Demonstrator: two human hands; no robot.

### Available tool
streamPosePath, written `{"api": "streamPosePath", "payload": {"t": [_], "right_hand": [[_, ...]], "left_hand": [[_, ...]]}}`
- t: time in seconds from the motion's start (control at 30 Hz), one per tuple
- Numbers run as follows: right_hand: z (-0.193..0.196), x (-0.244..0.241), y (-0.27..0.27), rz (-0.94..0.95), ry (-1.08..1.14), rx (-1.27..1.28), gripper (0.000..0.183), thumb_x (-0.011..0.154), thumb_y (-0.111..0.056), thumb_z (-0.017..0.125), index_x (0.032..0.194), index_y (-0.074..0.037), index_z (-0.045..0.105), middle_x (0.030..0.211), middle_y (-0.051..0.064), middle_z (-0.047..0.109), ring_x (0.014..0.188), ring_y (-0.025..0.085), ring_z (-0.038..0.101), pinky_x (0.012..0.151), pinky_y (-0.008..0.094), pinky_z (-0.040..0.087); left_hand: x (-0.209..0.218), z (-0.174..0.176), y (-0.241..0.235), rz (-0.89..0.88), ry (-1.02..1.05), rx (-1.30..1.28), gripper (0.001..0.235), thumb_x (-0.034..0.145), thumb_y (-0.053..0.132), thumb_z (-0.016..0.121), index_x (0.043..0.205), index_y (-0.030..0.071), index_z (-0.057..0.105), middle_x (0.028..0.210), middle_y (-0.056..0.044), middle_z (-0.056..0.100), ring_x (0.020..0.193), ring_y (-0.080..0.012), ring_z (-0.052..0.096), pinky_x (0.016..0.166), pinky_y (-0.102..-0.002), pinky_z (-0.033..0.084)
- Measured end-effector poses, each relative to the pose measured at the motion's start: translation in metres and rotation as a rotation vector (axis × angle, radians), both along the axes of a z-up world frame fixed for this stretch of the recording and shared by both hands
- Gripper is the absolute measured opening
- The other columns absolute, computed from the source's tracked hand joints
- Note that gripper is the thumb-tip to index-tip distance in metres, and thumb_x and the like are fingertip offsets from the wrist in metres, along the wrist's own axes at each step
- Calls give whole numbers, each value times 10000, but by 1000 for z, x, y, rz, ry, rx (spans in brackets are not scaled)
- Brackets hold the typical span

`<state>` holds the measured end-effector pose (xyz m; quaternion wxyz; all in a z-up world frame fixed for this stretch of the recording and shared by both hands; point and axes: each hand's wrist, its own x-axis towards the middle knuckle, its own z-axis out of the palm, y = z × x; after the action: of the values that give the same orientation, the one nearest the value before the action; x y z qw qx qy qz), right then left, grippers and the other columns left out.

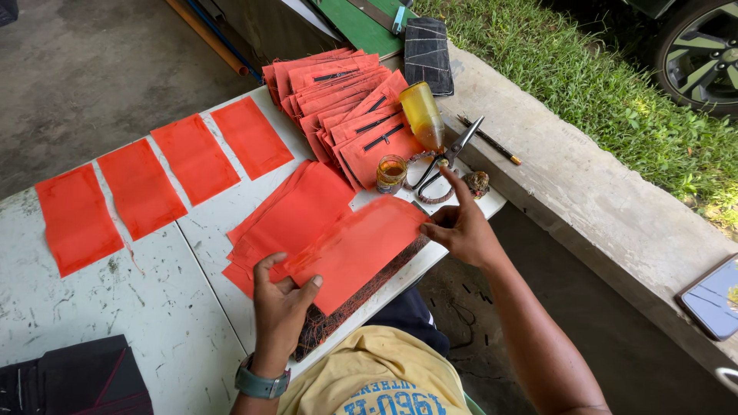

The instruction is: The person repeatedly applies glue to rectangular orange paper sheets using a small brush. They pick up each sheet, apply glue to one side, and place it on a growing stack on the table.

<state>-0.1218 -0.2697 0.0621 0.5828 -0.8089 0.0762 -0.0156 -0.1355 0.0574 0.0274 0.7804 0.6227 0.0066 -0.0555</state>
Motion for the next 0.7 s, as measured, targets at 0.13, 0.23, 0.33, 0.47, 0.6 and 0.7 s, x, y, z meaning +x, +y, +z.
{"api": "streamPosePath", "payload": {"t": [0.13, 0.23, 0.33, 0.47, 0.6, 0.7], "right_hand": [[-14, 2, 3, -8, 85, -245, 1047, 769, -105, 849, 1607, -205, 230, 828, 52, 749, 748, 110, 692, 693, 259, 539], [-18, -6, -8, -50, 46, -299, 1057, 749, -124, 868, 1601, -188, 246, 889, 67, 722, 738, 150, 669, 680, 285, 534], [-22, -33, -22, 76, 86, 13, 1017, 760, -65, 794, 1626, -180, 274, 894, 120, 697, 722, 161, 661, 616, 292, 547], [-38, -64, -22, 389, 332, 487, 1070, 746, -18, 725, 1644, -204, 172, 858, 137, 740, 729, 134, 695, 546, 249, 521], [-49, -58, -15, 407, 361, 745, 1087, 759, -13, 718, 1661, -187, 137, 884, 135, 742, 671, 115, 655, 520, 225, 504], [-48, -49, -10, 379, 378, 626, 1080, 746, -27, 706, 1657, -185, 149, 854, 145, 761, 566, 106, 601, 486, 226, 486]], "left_hand": [[6, -5, -10, -41, 134, 463, 692, 826, 83, 780, 1370, 59, 353, 777, -154, 658, 710, -158, 632, 668, -308, 549], [11, -3, -10, -72, 135, 664, 709, 809, 156, 806, 1362, 62, 373, 619, -89, 600, 585, -140, 586, 579, -301, 517], [6, -1, -3, -90, 147, 677, 716, 802, 153, 797, 1372, 70, 372, 607, -76, 623, 582, -144, 608, 584, -300, 530], [5, -7, -1, -88, 163, 412, 732, 784, 94, 757, 1374, 62, 324, 785, -65, 725, 746, -125, 721, 658, -304, 644], [9, -18, 3, -118, 261, 286, 780, 802, 37, 772, 1420, 72, 297, 917, -194, 693, 818, -197, 717, 682, -359, 644], [15, -27, 7, -151, 304, 118, 793, 772, -6, 757, 1419, 69, 305, 1025, -193, 732, 857, -195, 739, 689, -344, 630]]}}
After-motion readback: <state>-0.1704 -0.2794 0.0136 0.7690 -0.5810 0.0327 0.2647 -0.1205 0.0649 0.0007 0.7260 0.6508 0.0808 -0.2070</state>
